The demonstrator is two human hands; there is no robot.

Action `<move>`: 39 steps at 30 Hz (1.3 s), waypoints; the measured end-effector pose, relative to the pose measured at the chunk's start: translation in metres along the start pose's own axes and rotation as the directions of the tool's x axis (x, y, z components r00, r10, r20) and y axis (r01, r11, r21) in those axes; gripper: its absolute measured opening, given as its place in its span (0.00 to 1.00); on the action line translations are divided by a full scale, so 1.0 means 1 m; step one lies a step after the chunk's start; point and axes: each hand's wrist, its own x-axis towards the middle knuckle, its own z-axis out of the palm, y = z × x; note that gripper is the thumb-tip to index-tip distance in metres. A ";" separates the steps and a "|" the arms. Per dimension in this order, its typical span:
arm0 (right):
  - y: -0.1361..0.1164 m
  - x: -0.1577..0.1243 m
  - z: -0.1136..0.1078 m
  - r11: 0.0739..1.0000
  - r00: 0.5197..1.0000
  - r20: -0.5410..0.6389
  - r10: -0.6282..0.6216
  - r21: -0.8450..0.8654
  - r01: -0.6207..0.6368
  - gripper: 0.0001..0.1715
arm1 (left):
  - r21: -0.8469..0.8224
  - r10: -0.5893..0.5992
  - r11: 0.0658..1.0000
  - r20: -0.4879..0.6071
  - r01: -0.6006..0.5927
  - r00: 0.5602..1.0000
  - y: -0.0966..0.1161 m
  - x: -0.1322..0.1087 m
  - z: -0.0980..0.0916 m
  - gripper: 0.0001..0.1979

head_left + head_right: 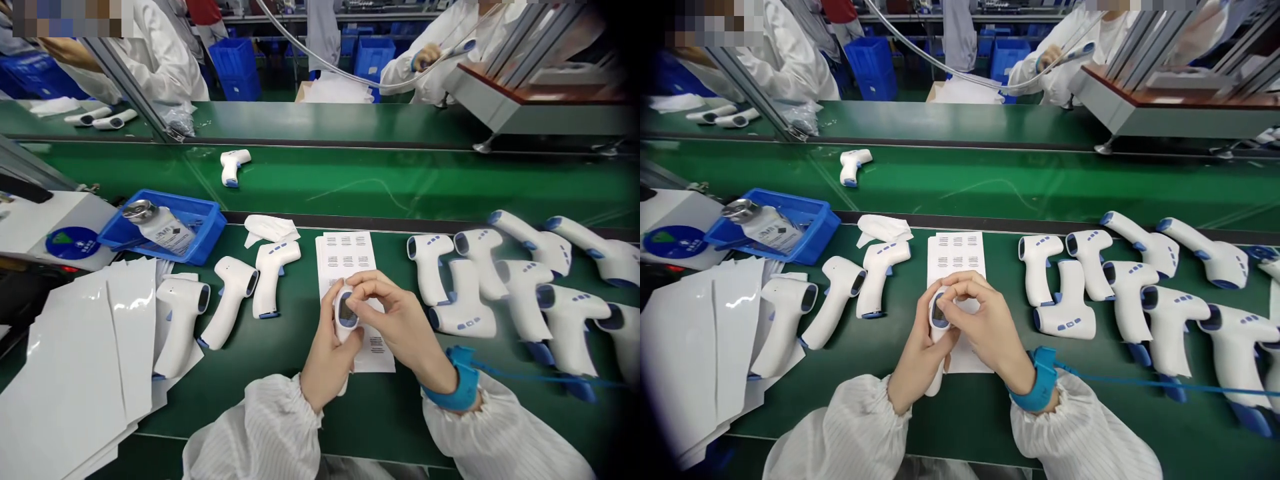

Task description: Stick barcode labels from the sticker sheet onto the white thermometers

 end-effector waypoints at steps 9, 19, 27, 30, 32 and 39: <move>0.006 -0.007 0.016 0.992 0.982 -0.168 0.081 0.107 -0.064 0.07 | -0.006 0.060 0.998 -0.017 -0.060 0.998 0.002 -0.001 0.005 0.34; 0.005 -0.004 0.017 0.995 0.976 -0.212 0.041 0.097 -0.021 0.04 | -0.086 -0.065 0.994 0.016 0.066 0.998 0.007 -0.003 0.004 0.37; 0.004 -0.003 0.016 0.994 0.978 -0.206 0.043 0.107 -0.021 0.04 | -0.099 -0.085 0.991 0.023 0.087 0.996 0.009 -0.004 0.006 0.37; 0.004 -0.003 0.016 0.993 0.977 -0.209 0.042 0.119 -0.018 0.04 | -0.103 -0.087 0.991 0.021 0.089 0.996 0.010 -0.004 0.006 0.37; 0.005 -0.003 0.016 0.993 0.977 -0.208 0.039 0.120 -0.015 0.05 | -0.109 -0.086 0.990 0.025 0.088 0.996 0.010 -0.004 0.005 0.38; 0.006 -0.002 0.016 0.994 0.979 -0.205 0.018 0.113 0.005 0.05 | -0.144 -0.062 0.987 0.055 0.069 0.997 0.009 -0.004 0.001 0.38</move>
